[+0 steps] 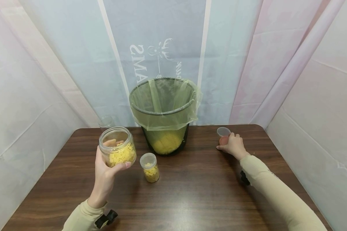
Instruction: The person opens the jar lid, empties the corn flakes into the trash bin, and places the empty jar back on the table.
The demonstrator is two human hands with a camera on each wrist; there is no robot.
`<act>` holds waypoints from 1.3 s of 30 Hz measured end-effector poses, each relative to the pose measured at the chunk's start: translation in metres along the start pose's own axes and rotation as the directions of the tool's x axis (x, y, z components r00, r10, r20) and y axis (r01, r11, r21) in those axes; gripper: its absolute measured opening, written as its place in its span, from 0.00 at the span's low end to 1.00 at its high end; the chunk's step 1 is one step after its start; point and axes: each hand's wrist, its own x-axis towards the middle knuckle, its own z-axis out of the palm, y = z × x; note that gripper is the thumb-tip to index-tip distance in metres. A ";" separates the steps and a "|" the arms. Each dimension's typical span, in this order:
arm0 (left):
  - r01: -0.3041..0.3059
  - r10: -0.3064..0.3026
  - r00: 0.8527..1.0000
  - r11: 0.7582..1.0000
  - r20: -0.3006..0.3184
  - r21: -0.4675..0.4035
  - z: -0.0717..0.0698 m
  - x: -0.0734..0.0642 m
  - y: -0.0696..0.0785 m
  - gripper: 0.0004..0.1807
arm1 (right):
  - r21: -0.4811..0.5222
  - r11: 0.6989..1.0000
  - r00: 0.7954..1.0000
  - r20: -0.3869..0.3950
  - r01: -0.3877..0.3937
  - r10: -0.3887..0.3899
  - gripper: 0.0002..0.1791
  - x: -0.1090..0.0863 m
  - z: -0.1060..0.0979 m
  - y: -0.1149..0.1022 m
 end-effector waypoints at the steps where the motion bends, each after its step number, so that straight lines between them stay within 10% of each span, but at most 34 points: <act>1: 0.000 0.000 1.000 1.000 0.001 -0.002 0.000 0.000 0.000 0.43 | -0.002 1.000 1.000 0.001 0.000 0.000 0.47 0.000 0.000 0.000; 39: -0.001 0.001 1.000 1.000 -0.004 -0.003 0.003 0.000 0.002 0.43 | -0.013 1.000 0.999 -0.032 0.008 -0.009 0.40 0.001 -0.010 -0.001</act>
